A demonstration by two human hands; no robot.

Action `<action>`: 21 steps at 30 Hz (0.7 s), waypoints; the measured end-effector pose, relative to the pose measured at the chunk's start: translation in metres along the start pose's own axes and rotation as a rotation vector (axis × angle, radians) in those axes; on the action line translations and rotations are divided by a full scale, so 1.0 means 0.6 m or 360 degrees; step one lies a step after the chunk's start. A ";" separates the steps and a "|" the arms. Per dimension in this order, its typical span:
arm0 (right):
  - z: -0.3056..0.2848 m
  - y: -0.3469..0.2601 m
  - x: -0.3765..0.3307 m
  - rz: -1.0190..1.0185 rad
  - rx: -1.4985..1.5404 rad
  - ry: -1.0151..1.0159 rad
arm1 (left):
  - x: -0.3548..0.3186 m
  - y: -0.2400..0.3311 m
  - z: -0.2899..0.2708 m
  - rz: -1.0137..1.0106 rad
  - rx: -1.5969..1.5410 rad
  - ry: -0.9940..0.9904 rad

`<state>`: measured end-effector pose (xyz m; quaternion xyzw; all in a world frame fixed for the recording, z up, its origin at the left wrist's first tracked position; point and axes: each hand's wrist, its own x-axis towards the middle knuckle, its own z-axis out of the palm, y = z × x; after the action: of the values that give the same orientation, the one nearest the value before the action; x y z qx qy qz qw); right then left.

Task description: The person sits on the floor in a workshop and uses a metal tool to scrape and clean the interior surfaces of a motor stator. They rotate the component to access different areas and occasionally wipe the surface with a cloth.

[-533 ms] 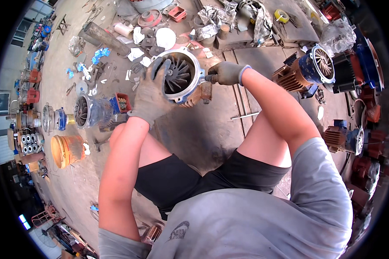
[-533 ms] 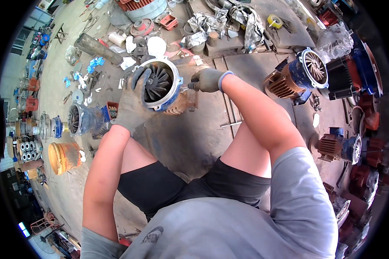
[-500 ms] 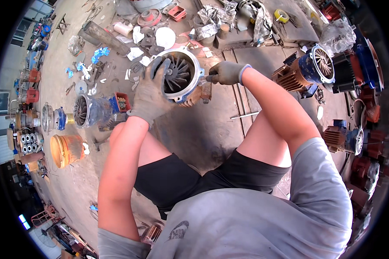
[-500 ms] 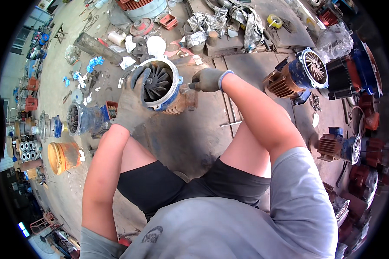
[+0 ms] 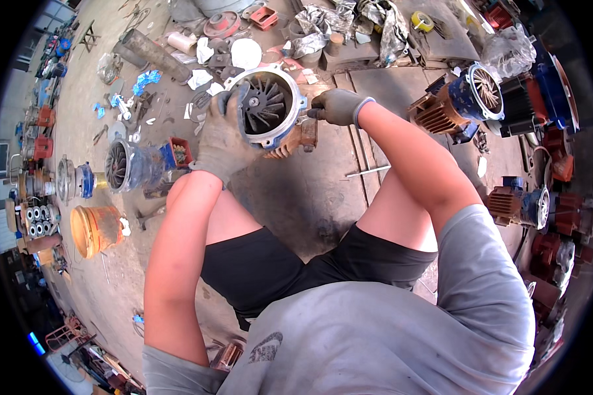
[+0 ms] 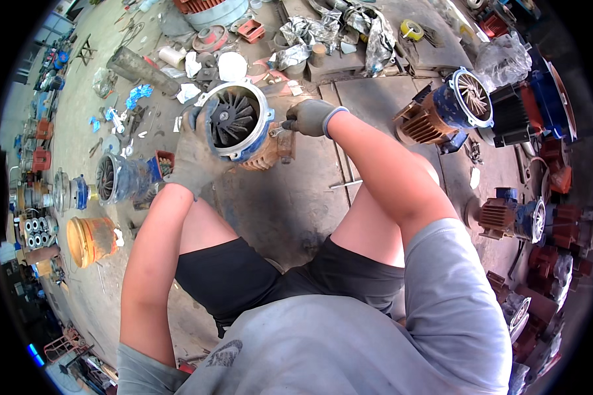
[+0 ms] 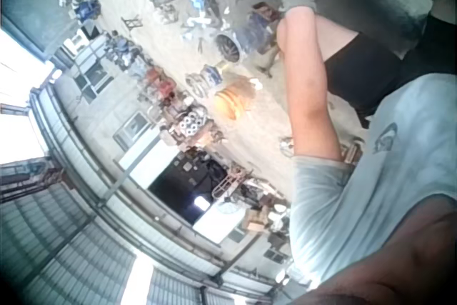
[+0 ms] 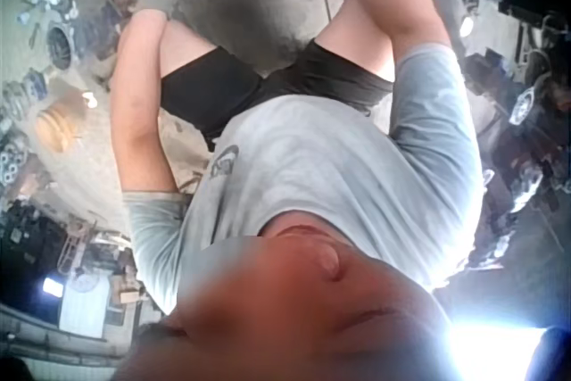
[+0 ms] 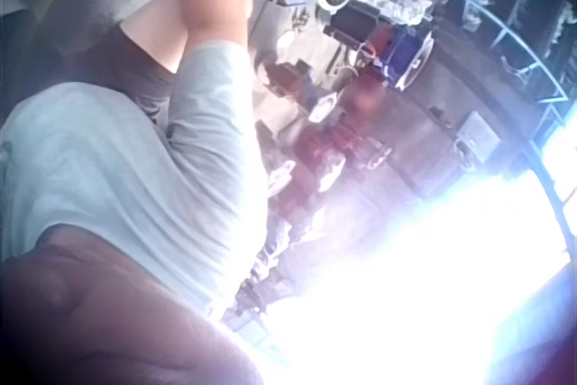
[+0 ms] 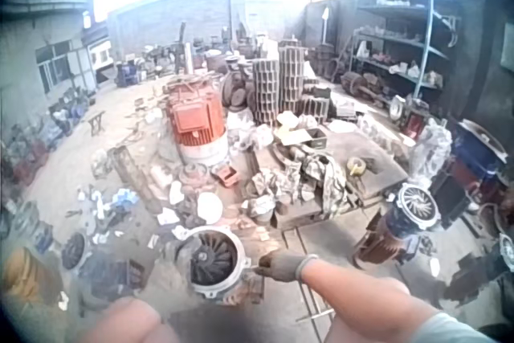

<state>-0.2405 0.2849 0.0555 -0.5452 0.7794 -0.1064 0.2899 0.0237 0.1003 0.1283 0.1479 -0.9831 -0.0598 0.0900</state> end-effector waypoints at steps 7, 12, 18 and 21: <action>-0.030 -0.009 0.036 0.0132 -0.0117 -0.0322 | 0.003 0.011 -0.031 -0.0117 -0.0035 -0.0065; -0.021 -0.001 0.032 0.0172 -0.0063 -0.0235 | 0.008 0.005 -0.026 -0.0093 -0.0002 -0.0104; -0.019 -0.001 0.031 0.0188 0.0028 -0.0292 | 0.001 -0.005 -0.017 -0.0036 -0.0057 0.0000; -0.030 0.001 0.042 0.0135 -0.0040 -0.0321 | 0.001 -0.007 -0.016 -0.0034 -0.0054 0.0001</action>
<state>-0.2574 0.2594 0.0614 -0.5232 0.7699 -0.0287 0.3643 0.0260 0.0953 0.1374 0.1570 -0.9802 -0.0775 0.0920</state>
